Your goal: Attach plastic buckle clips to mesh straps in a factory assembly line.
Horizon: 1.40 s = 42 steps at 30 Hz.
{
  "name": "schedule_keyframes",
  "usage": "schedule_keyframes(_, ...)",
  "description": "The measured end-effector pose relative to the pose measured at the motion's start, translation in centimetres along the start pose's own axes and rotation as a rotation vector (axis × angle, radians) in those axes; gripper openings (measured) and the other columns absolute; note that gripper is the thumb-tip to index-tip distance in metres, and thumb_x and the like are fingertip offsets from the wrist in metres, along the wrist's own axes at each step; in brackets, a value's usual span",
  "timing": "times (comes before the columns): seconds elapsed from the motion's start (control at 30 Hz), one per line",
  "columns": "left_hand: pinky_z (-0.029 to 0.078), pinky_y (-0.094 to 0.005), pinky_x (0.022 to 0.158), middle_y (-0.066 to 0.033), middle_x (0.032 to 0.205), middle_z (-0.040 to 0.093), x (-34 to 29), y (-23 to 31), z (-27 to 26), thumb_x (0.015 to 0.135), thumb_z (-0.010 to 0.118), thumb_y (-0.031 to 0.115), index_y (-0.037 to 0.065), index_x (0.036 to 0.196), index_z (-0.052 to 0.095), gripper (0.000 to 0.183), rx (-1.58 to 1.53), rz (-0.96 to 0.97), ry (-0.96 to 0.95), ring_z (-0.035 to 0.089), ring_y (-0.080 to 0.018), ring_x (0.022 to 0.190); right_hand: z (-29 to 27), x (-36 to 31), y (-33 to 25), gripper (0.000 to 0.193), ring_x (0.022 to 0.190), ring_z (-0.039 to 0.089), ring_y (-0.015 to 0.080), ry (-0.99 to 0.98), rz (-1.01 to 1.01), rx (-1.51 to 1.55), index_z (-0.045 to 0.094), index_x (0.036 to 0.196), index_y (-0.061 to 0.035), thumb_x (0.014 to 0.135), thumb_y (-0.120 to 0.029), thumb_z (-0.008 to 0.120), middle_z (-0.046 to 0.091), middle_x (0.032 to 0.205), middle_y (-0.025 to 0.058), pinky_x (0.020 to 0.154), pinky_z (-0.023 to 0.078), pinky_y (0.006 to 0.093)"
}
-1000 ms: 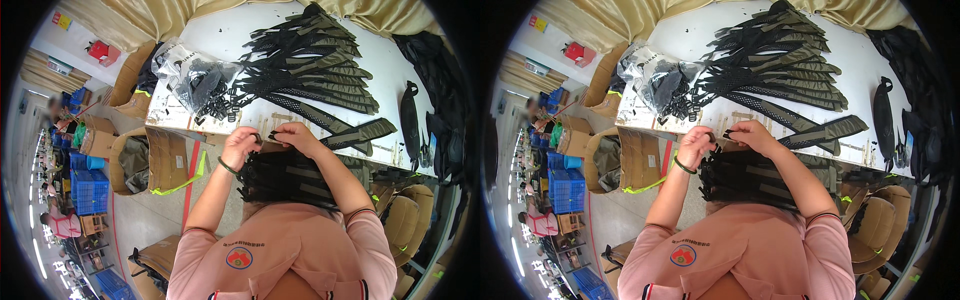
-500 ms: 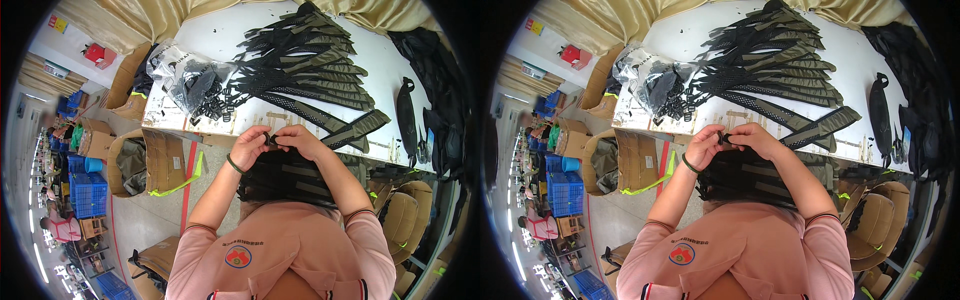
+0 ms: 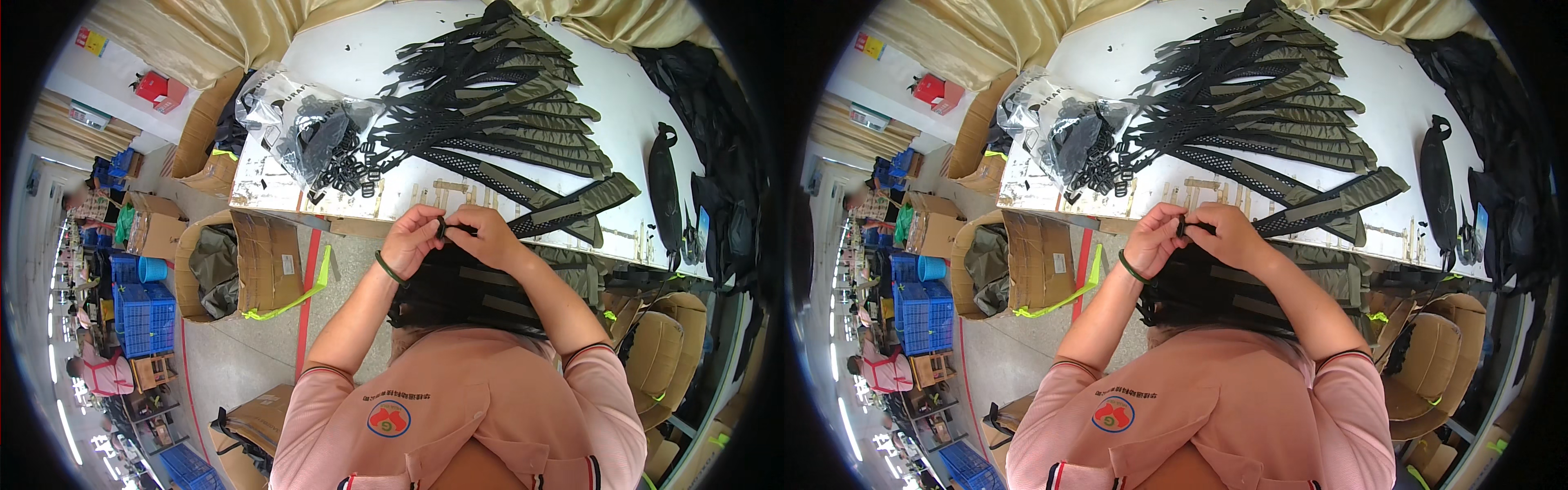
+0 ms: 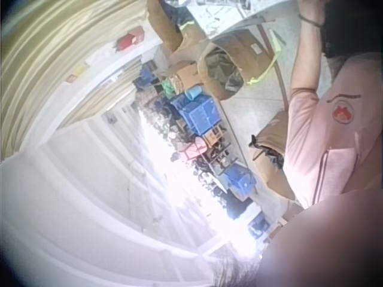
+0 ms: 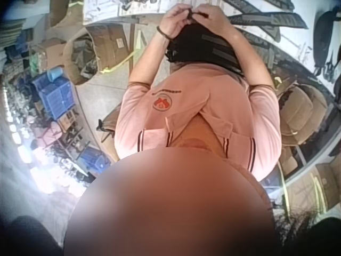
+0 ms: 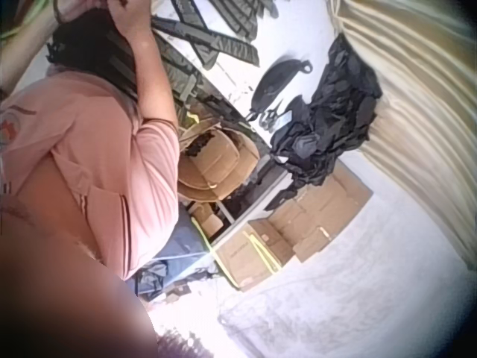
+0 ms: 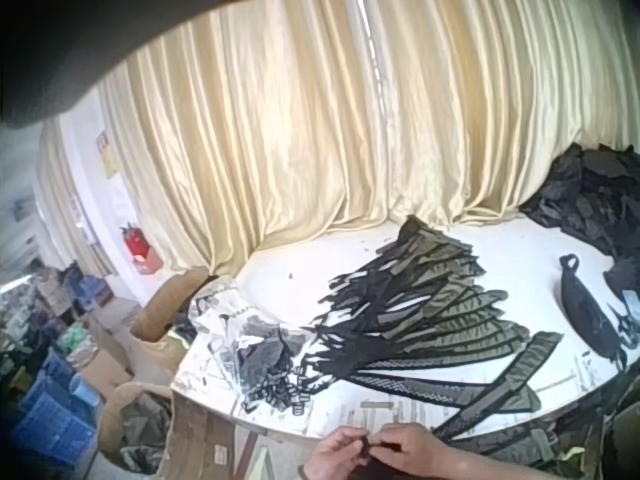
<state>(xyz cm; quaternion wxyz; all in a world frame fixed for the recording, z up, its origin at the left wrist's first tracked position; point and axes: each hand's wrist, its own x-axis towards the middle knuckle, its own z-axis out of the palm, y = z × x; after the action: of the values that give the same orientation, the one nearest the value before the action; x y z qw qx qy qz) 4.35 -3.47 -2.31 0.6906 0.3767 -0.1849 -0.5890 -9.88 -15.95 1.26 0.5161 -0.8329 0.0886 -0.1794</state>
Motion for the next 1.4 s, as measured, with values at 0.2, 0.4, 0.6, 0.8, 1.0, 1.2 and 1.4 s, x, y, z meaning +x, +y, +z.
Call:
schedule_keyframes(0.2,0.047,-0.0242,0.068,-0.0049,0.094,0.060,0.1,0.2,0.2,0.090,0.055,0.004,0.003,0.108,0.056,0.019,0.018,0.038,0.022,0.056,-0.0117,0.078,0.5,0.0,-0.7,0.010,0.071,0.059,0.0188,0.105,0.313,0.578,0.063,0.090,-0.0027,0.081,-0.004,0.059,0.062,0.075,0.0092,0.065,0.046,0.0293)
schedule_keyframes(0.4,0.048,-0.0244,0.069,-0.0049,0.093,0.061,-0.2,0.6,2.2,0.090,0.055,0.007,0.003,0.108,0.056,0.018,-0.250,-0.020,0.049,0.057,-0.0122,0.078,-0.2,0.3,-0.9,0.012,0.070,0.058,0.0239,0.170,-0.101,-0.086,0.064,0.087,-0.0079,0.076,-0.002,0.062,0.060,0.071,0.0067,0.069,0.045,0.0346)
schedule_keyframes(0.6,0.048,-0.0241,0.064,-0.0040,0.083,0.061,0.5,-0.4,2.8,0.091,0.056,0.010,0.005,0.100,0.053,0.011,-0.149,0.051,0.120,0.057,-0.0110,0.066,-0.3,-0.2,-1.2,0.017,0.071,0.054,0.0278,0.324,-0.257,-0.369,0.064,0.086,-0.0101,0.073,-0.001,0.064,0.059,0.078,0.0074,0.070,0.043,0.0357)
schedule_keyframes(0.8,0.044,-0.0171,0.057,0.0002,0.077,0.059,0.8,-0.6,3.3,0.090,0.057,0.007,0.006,0.091,0.052,0.005,0.237,0.220,0.202,0.055,-0.0066,0.070,-0.3,-0.6,-1.9,0.017,0.064,0.047,0.0065,0.207,0.276,0.420,0.059,0.087,-0.0052,0.075,0.004,0.065,0.052,0.073,-0.0029,0.060,0.039,0.0201)
schedule_keyframes(1.0,0.045,-0.0179,0.066,-0.0015,0.081,0.061,0.6,-1.2,3.3,0.088,0.058,0.001,0.004,0.094,0.054,0.008,0.360,0.375,0.175,0.056,-0.0057,0.073,0.2,-0.7,-0.3,0.024,0.064,0.047,0.0050,0.230,0.392,0.549,0.049,0.085,-0.0041,0.072,0.002,0.068,0.051,0.072,-0.0011,0.056,0.040,0.0190)
schedule_keyframes(1.2,0.047,-0.0207,0.071,-0.0036,0.093,0.060,-0.2,-0.9,3.2,0.086,0.057,-0.005,0.002,0.102,0.053,0.017,0.643,0.436,0.015,0.057,-0.0085,0.081,0.4,-1.0,-0.1,0.025,0.065,0.052,0.0079,0.282,0.466,0.677,0.049,0.086,-0.0046,0.072,0.004,0.068,0.052,0.069,0.0005,0.058,0.044,0.0209)
schedule_keyframes(1.4,0.047,-0.0233,0.075,-0.0023,0.097,0.051,0.1,-1.6,2.8,0.079,0.063,-0.009,0.004,0.107,0.052,0.032,0.519,0.409,-0.082,0.054,-0.0102,0.090,0.4,-1.6,-1.3,0.024,0.068,0.055,0.0108,0.423,0.501,0.894,0.052,0.094,-0.0031,0.077,0.003,0.066,0.056,0.078,0.0030,0.061,0.047,0.0222)
